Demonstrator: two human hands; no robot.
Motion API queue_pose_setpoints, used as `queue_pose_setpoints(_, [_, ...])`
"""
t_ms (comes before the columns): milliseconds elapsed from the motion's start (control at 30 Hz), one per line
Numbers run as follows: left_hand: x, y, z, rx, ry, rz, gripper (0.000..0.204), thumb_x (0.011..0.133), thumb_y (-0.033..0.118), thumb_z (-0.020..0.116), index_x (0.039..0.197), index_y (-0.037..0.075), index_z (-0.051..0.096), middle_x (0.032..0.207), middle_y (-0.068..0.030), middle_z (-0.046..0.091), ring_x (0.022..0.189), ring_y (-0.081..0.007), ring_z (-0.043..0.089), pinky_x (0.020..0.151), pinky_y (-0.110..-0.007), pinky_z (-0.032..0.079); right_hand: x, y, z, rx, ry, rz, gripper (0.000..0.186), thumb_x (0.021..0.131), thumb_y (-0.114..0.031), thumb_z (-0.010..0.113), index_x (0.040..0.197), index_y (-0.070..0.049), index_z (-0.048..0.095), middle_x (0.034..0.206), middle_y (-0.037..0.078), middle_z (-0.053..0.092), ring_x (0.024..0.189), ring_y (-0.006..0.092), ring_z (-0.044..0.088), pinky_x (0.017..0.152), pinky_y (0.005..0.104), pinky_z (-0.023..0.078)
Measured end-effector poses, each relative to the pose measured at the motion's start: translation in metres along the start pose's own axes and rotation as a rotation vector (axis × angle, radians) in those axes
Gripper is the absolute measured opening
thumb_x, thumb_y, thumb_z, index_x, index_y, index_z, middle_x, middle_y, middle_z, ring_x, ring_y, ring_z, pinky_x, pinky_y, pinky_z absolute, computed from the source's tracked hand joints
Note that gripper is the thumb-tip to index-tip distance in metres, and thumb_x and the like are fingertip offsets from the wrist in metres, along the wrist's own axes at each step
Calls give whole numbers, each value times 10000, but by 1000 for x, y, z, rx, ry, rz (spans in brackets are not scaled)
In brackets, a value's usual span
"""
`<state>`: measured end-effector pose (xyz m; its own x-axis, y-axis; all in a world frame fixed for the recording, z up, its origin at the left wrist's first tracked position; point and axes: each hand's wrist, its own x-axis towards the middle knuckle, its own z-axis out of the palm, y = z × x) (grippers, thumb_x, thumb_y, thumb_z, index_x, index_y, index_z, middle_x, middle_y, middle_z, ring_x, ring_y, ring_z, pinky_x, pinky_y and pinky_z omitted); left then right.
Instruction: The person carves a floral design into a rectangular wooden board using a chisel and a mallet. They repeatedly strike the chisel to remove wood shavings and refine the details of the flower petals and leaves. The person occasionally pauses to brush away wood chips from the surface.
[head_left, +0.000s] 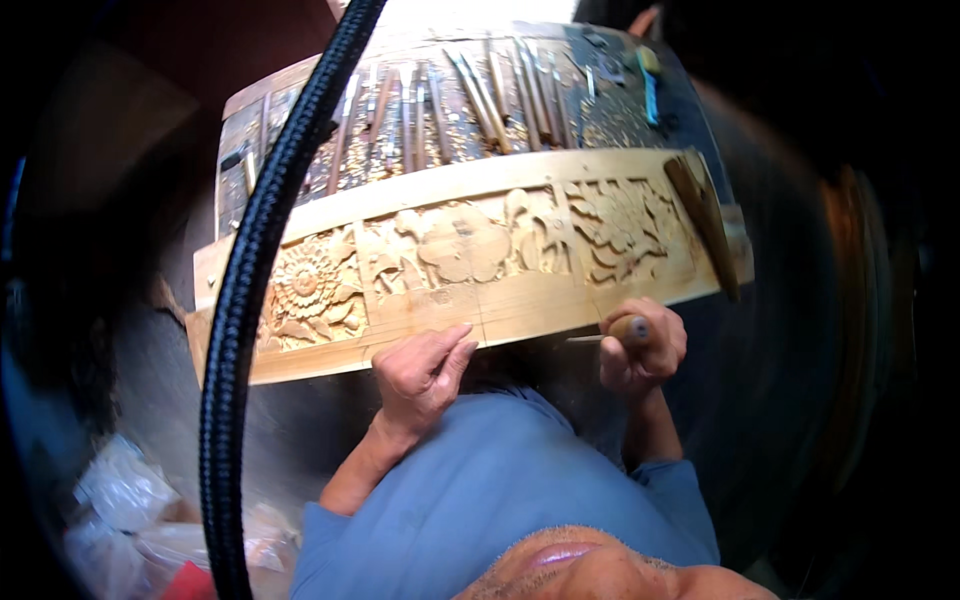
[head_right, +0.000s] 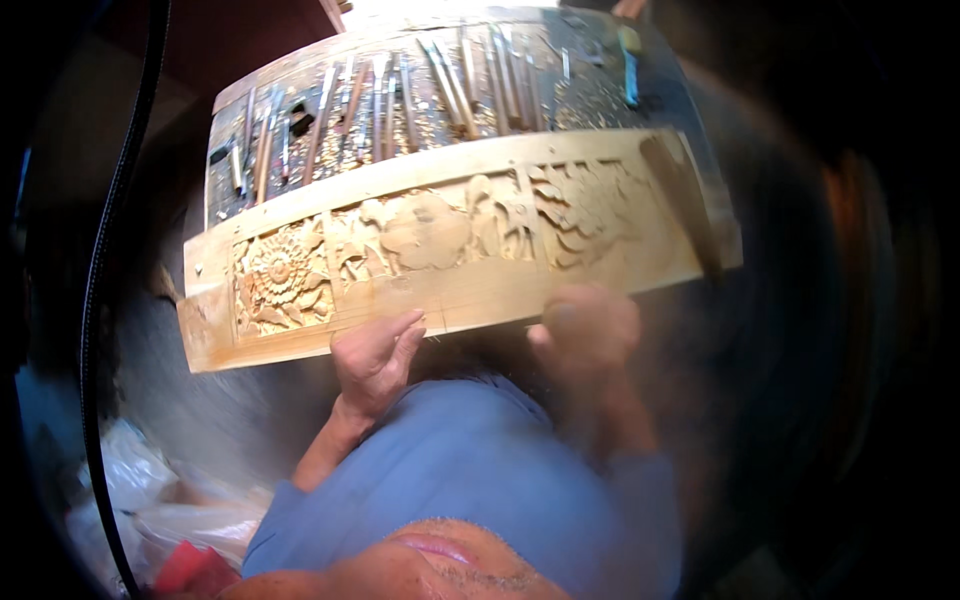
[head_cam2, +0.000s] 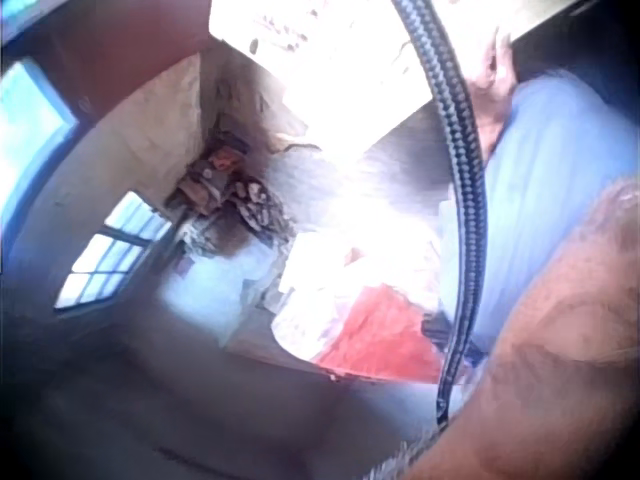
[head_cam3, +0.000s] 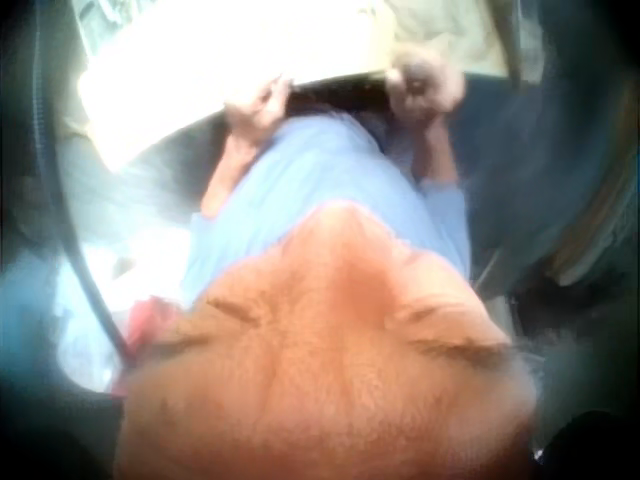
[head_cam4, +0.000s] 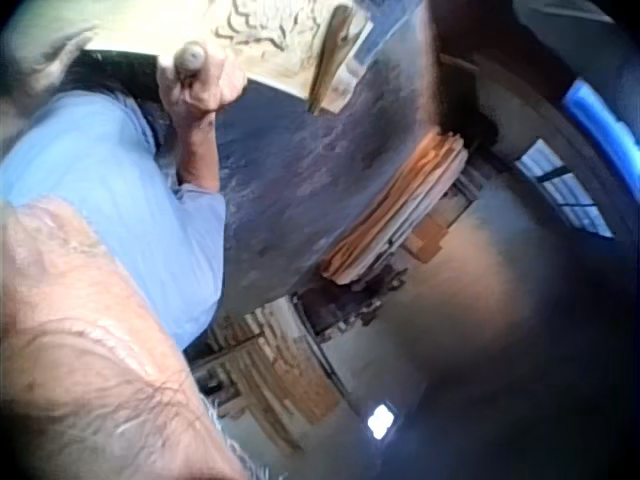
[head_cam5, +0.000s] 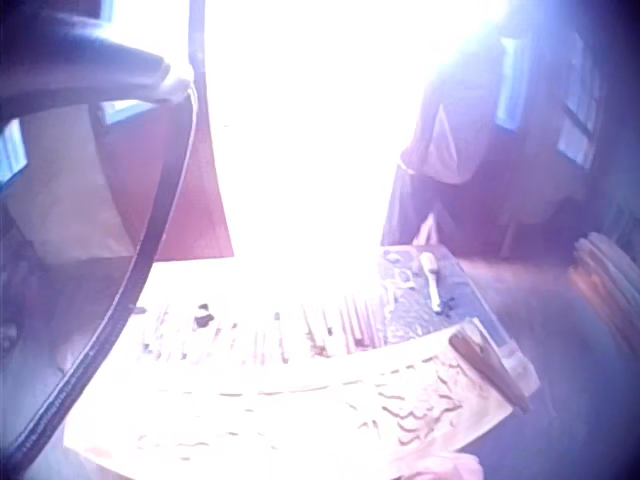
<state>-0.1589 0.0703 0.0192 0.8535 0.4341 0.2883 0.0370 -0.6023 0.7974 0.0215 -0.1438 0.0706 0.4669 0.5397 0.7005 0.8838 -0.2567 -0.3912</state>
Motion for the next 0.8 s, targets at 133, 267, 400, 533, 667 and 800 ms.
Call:
queue_pose_setpoints(133, [8, -26, -14, 181, 130, 10, 129, 888, 61, 860, 1012, 45, 830, 763, -138, 749, 612, -301, 695, 571, -370, 523, 16, -1, 20, 76, 77, 117, 305, 1040, -249, 762, 1056, 43, 676, 875, 126, 757, 717, 166, 721, 669, 282, 563])
queue_pose_setpoints(267, [6, -61, -11, 185, 257, 31, 111, 920, 147, 851, 996, 71, 822, 662, -74, 666, 554, -258, 648, 523, -368, 480, 48, 6, 62, 264, 68, 189, 209, 1067, -105, 719, 1169, 69, 661, 1033, 150, 758, 800, 170, 746, 687, 252, 560])
queue_pose_setpoints(400, [3, -64, -7, 252, 222, 31, 87, 921, 143, 839, 971, 77, 812, 715, -85, 711, 576, -269, 661, 543, -379, 491, 108, 4, 131, 557, 59, 234, 225, 973, 16, 789, 1185, 29, 717, 1022, 94, 799, 865, 151, 787, 764, 279, 622])
queue_pose_setpoints(533, [4, -65, -9, 218, 243, 56, 95, 900, 131, 839, 968, 72, 809, 702, -78, 685, 572, -268, 647, 532, -390, 471, 163, 15, 206, 704, -84, 213, 226, 1014, -134, 796, 1199, -20, 731, 1037, 108, 805, 884, 178, 803, 796, 304, 674])
queue_pose_setpoints(667, [2, -73, -5, 232, 252, 116, 124, 907, 154, 836, 998, 84, 789, 682, -51, 618, 583, -249, 635, 541, -382, 480, 194, 21, 263, 523, -183, 139, 239, 1032, -255, 784, 1197, -87, 746, 1057, 97, 833, 965, 221, 826, 842, 341, 690])
queue_pose_setpoints(800, [0, -72, -13, 285, 230, 101, 134, 910, 159, 825, 1014, 83, 786, 687, -55, 596, 593, -257, 623, 554, -388, 483, 207, 21, 301, 414, -327, 200, 275, 1045, -237, 778, 1253, -60, 743, 1060, 95, 841, 1003, 152, 808, 850, 289, 647])
